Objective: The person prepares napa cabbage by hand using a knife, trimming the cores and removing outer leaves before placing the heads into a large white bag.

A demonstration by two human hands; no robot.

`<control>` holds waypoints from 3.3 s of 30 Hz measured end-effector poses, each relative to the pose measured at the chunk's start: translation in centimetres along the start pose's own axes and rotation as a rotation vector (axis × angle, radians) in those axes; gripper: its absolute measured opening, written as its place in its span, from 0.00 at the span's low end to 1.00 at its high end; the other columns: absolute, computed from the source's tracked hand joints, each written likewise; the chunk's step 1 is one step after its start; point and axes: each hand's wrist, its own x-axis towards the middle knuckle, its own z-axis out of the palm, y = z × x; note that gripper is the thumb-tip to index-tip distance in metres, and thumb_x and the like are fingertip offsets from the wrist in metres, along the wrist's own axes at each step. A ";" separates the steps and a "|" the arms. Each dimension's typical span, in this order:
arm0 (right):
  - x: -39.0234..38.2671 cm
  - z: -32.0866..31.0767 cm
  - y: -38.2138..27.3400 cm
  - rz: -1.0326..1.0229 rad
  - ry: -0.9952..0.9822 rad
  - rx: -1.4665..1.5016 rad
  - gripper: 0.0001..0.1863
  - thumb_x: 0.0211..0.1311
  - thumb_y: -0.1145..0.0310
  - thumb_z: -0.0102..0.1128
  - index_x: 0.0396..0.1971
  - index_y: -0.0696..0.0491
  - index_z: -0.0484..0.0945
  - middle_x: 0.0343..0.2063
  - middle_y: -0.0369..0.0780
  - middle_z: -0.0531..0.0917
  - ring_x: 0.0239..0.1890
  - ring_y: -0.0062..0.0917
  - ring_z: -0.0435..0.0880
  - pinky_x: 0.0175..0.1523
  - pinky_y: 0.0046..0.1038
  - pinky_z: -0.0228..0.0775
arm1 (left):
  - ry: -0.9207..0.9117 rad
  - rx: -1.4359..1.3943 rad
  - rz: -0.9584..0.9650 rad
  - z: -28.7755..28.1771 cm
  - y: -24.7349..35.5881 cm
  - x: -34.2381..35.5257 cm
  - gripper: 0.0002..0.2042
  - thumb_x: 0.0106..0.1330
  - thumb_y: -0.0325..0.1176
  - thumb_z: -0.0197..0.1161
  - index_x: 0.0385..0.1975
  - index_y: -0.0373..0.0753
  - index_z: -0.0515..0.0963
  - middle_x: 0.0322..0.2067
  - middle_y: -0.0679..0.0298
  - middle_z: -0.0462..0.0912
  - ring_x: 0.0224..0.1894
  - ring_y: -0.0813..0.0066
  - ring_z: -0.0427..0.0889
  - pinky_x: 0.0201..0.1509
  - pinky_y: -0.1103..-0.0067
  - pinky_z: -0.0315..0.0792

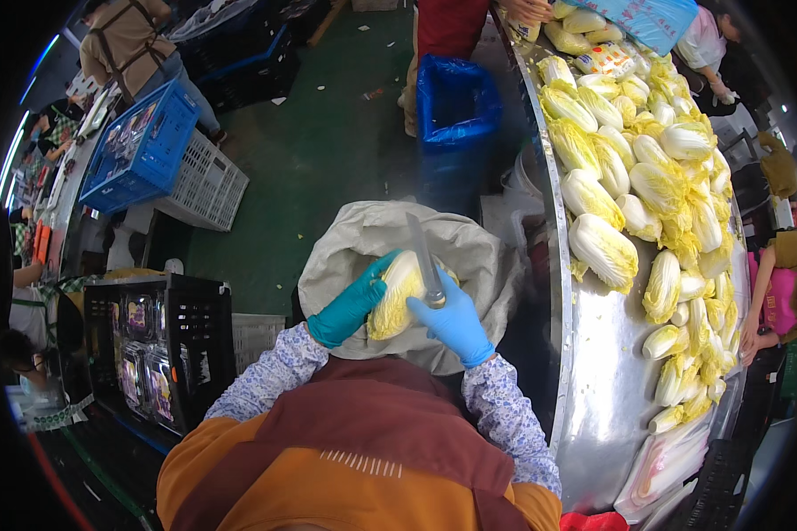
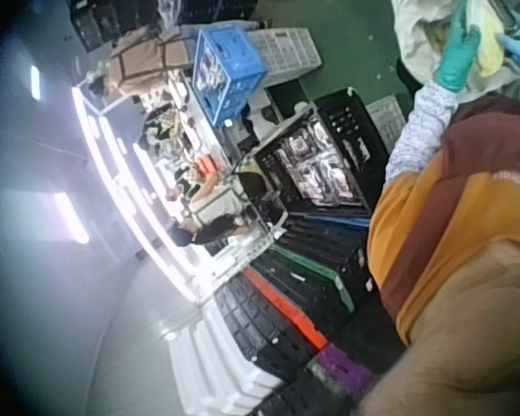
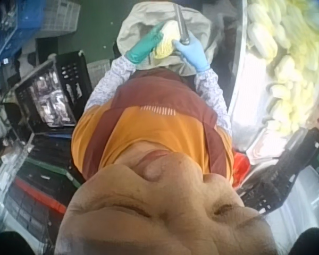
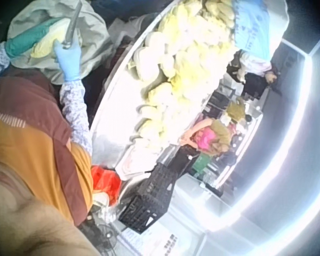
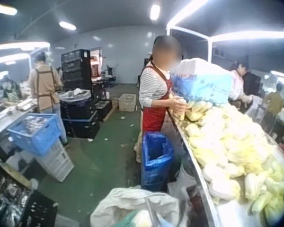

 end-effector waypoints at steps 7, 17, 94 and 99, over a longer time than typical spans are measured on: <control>-0.4 -0.5 -1.0 -0.088 -0.035 -0.017 0.39 0.52 0.70 0.60 0.66 0.51 0.56 0.38 0.39 0.78 0.25 0.15 0.76 0.26 0.17 0.71 | 0.038 0.109 0.105 2.4 1.4 -0.3 0.35 0.62 0.31 0.63 0.67 0.37 0.52 0.63 0.57 0.60 0.63 0.68 0.63 0.65 0.74 0.60; -0.4 -1.0 -2.5 -0.159 -0.164 -0.189 0.43 0.48 0.69 0.56 0.68 0.48 0.52 0.55 0.45 0.72 0.49 0.27 0.75 0.55 0.28 0.67 | 0.104 0.231 0.166 0.9 -0.6 -0.5 0.35 0.61 0.30 0.61 0.66 0.36 0.51 0.61 0.56 0.60 0.61 0.64 0.64 0.63 0.71 0.62; -0.1 0.9 1.6 -0.120 0.061 -0.125 0.38 0.54 0.63 0.64 0.64 0.53 0.59 0.35 0.36 0.78 0.25 0.15 0.77 0.27 0.18 0.72 | -0.155 0.108 0.009 -1.1 0.0 -1.3 0.31 0.68 0.42 0.56 0.67 0.38 0.53 0.62 0.61 0.63 0.64 0.72 0.63 0.66 0.77 0.59; 0.5 0.7 1.5 -0.117 0.062 0.063 0.36 0.55 0.65 0.64 0.64 0.54 0.60 0.38 0.37 0.79 0.29 0.18 0.79 0.34 0.21 0.74 | 0.099 -0.086 -0.049 -1.0 -0.7 -0.8 0.22 0.64 0.34 0.62 0.56 0.36 0.68 0.47 0.64 0.76 0.52 0.73 0.75 0.58 0.77 0.68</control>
